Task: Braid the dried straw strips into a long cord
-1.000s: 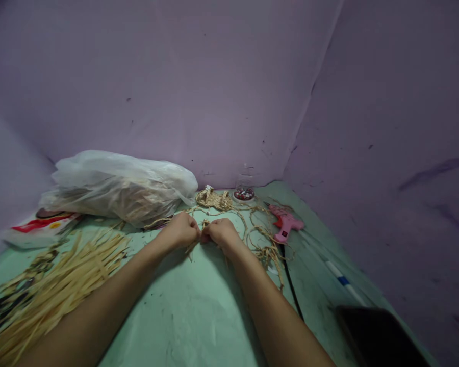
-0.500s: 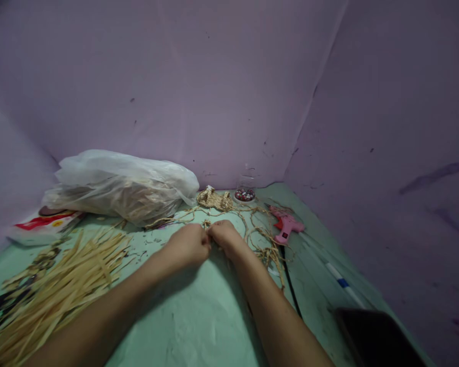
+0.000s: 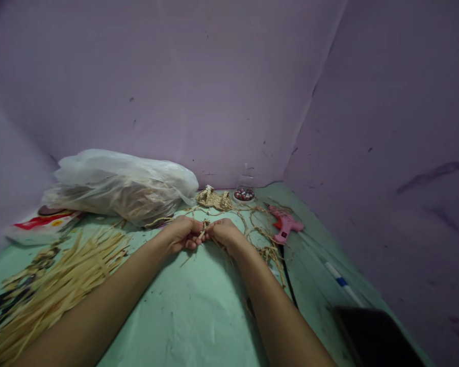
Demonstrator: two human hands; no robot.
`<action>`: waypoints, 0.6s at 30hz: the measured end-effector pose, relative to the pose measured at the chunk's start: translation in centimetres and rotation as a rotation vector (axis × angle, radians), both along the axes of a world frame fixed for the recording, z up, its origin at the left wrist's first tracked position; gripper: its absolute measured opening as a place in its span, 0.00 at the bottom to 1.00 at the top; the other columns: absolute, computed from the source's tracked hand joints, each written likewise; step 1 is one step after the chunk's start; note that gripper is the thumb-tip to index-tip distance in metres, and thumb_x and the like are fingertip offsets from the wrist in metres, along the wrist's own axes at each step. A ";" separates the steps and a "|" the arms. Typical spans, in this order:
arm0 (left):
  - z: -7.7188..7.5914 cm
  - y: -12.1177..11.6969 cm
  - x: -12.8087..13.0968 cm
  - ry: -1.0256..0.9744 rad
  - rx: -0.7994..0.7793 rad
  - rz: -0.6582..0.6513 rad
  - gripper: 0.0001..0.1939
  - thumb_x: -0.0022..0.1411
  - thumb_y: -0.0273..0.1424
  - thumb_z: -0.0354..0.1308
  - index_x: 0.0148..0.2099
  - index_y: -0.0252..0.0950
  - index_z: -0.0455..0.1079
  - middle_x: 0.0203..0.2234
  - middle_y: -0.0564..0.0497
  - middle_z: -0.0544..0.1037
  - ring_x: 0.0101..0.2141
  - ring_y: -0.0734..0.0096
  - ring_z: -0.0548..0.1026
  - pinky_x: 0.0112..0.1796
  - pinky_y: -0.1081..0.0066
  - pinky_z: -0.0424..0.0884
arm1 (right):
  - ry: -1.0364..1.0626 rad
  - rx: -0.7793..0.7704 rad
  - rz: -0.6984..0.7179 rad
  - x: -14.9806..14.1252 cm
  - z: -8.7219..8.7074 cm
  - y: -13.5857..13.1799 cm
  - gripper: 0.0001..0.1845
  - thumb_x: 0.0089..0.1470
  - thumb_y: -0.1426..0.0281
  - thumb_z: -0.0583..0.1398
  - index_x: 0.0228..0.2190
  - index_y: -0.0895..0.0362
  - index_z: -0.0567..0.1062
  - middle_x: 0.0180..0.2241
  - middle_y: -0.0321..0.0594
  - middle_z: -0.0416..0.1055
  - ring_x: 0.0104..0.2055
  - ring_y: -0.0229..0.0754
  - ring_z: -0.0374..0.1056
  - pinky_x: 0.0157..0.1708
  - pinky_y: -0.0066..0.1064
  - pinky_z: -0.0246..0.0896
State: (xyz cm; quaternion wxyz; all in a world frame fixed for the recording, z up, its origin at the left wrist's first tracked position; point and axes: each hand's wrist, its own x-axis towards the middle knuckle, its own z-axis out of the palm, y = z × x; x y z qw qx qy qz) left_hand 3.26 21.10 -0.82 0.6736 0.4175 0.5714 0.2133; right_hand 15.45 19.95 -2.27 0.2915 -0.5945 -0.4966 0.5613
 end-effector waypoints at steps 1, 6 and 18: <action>0.0 0.0 -0.1 0.017 0.006 -0.026 0.06 0.48 0.19 0.47 0.23 0.29 0.62 0.10 0.53 0.64 0.12 0.82 0.62 0.13 0.81 0.57 | -0.030 0.008 0.014 0.1 0.0 0.0 0.05 0.39 0.75 0.55 0.15 0.60 0.66 0.09 0.29 0.56 0.10 0.28 0.44 0.10 0.22 0.37; -0.3 -0.1 -0.2 0.227 0.197 -0.045 0.06 0.45 0.20 0.49 0.19 0.31 0.60 0.05 0.56 0.60 0.08 0.80 0.57 0.11 0.79 0.52 | -0.279 0.161 0.120 0.5 0.0 0.3 0.04 0.39 0.74 0.56 0.17 0.61 0.69 0.10 0.29 0.57 0.13 0.28 0.47 0.13 0.21 0.40; -0.6 0.1 -0.3 0.305 0.219 -0.057 0.05 0.39 0.23 0.51 0.16 0.33 0.58 0.05 0.58 0.55 0.08 0.82 0.51 0.11 0.77 0.43 | -0.651 0.441 0.226 0.4 1.0 -0.4 0.07 0.35 0.75 0.55 0.21 0.63 0.74 0.16 0.35 0.64 0.19 0.31 0.55 0.18 0.21 0.44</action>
